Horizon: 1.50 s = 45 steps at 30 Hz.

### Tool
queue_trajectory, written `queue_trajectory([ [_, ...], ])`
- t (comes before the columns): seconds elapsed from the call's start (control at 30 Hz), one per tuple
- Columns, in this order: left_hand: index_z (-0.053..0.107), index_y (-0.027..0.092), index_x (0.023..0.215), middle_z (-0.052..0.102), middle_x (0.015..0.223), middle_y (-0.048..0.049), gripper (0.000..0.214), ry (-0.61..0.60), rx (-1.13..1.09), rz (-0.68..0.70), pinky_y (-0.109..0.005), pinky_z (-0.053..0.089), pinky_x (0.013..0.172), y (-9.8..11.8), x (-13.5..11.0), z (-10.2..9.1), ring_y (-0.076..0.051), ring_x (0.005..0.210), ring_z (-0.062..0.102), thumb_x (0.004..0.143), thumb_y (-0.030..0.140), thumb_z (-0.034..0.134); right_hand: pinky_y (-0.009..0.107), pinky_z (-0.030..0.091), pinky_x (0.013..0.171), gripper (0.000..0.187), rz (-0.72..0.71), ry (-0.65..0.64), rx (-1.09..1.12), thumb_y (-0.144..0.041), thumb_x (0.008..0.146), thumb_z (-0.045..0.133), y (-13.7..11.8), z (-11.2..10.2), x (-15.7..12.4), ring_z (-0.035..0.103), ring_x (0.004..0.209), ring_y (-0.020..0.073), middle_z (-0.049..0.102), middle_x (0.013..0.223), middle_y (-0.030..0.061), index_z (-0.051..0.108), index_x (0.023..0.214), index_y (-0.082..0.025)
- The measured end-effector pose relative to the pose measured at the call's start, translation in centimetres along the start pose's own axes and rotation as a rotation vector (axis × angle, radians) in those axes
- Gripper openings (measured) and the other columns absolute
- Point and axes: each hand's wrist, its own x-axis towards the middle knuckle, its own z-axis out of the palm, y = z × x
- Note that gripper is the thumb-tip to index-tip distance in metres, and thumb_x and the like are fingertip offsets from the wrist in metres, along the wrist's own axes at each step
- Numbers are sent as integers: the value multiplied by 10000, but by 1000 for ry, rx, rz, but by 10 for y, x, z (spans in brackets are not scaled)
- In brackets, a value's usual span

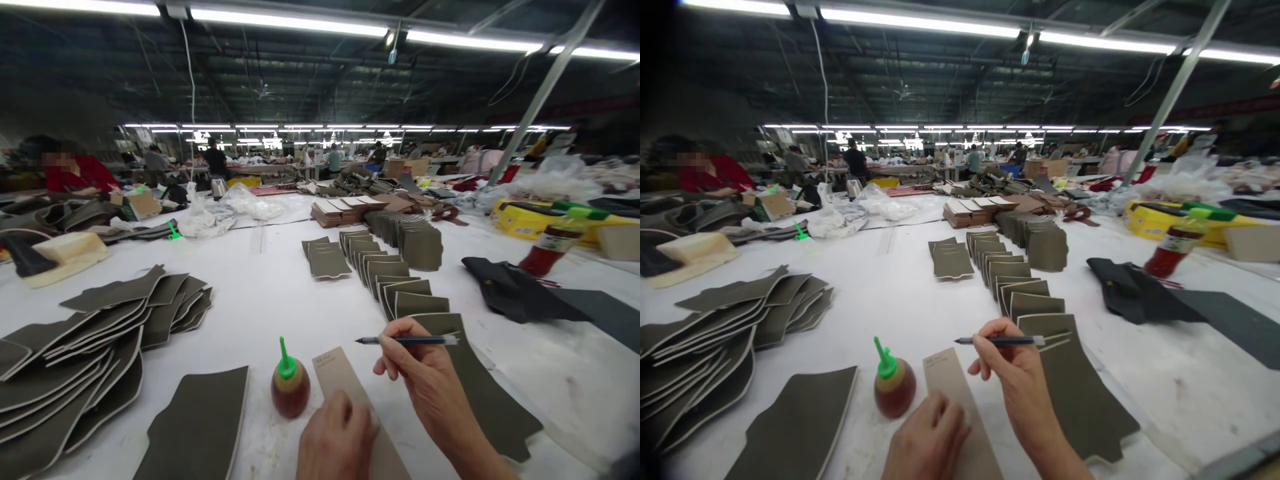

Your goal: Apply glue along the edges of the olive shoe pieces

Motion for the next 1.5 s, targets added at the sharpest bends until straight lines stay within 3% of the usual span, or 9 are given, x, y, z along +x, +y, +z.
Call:
queue_trajectory([
  [0.1, 527, 207, 803, 547, 655, 13, 388, -175, -472, -314, -200, 367, 540, 5, 2, -12, -115, 586, 532, 1007, 466, 323, 270, 488, 613, 245, 10, -29, 74, -440, 905, 636, -31, -13, -27, 566, 566, 131, 562, 663, -27, 597, 901, -198],
  [0.2, 508, 193, 856, 465, 596, 38, 553, -335, -876, -540, -208, 277, 466, 16, -6, -15, -91, 482, 384, 924, 701, 300, 220, 443, 549, 250, 38, -59, 95, -430, 943, 593, -39, -25, -55, 575, 590, 125, 587, 668, -11, 572, 860, -195],
  [0.4, 491, 187, 930, 460, 641, 47, 594, -407, -1137, -627, -204, 156, 414, 42, -25, -29, -50, 428, 262, 852, 768, 389, 209, 405, 501, 310, 26, -131, -97, -427, 980, 541, -27, -37, -88, 536, 528, 111, 607, 638, 7, 524, 792, -182],
  [0.7, 494, 175, 931, 420, 616, 48, 554, -475, -1088, -541, -209, 169, 431, 58, -33, -50, -66, 458, 288, 900, 714, 369, 206, 398, 482, 384, 75, -191, -168, -497, 954, 555, -36, -30, -104, 518, 517, 107, 569, 609, 0, 509, 750, -175],
  [0.97, 477, 193, 885, 419, 611, 43, 543, -503, -970, -455, -221, 262, 502, 61, -39, -61, -97, 523, 361, 923, 704, 296, 205, 395, 464, 372, 178, -288, -77, -490, 935, 593, -31, -27, -113, 541, 511, 112, 553, 611, -9, 502, 779, -166],
  [1.13, 471, 207, 828, 528, 707, 1, 333, -349, -547, -298, -249, 301, 578, 61, -50, -64, -127, 623, 489, 1007, 410, 276, 191, 384, 449, 327, 199, -232, 64, -436, 947, 599, -22, -19, -123, 587, 500, 120, 558, 618, -23, 470, 796, -176],
  [1.27, 488, 208, 846, 556, 724, -7, 239, -289, -312, -140, -252, 302, 562, 69, -53, -75, -133, 609, 509, 982, 224, 291, 174, 392, 452, 317, 229, -241, 75, -431, 943, 607, -22, -13, -131, 600, 509, 118, 577, 610, -25, 468, 800, -184],
  [1.37, 531, 198, 902, 601, 808, -17, 194, -423, -362, -179, -237, 355, 619, 67, -53, -98, -144, 706, 550, 985, 268, 370, 168, 438, 527, 285, 278, -278, 19, -380, 925, 651, -25, -13, -138, 567, 522, 88, 605, 620, -9, 538, 770, -171],
  [1.5, 555, 218, 1038, 619, 863, 17, 137, -741, -408, -477, -226, 385, 660, 48, -74, -143, -142, 755, 552, 929, 295, 526, 164, 496, 583, 111, 118, -230, -246, -330, 897, 680, -30, -24, -149, 617, 610, 120, 618, 671, -15, 657, 870, -225],
])
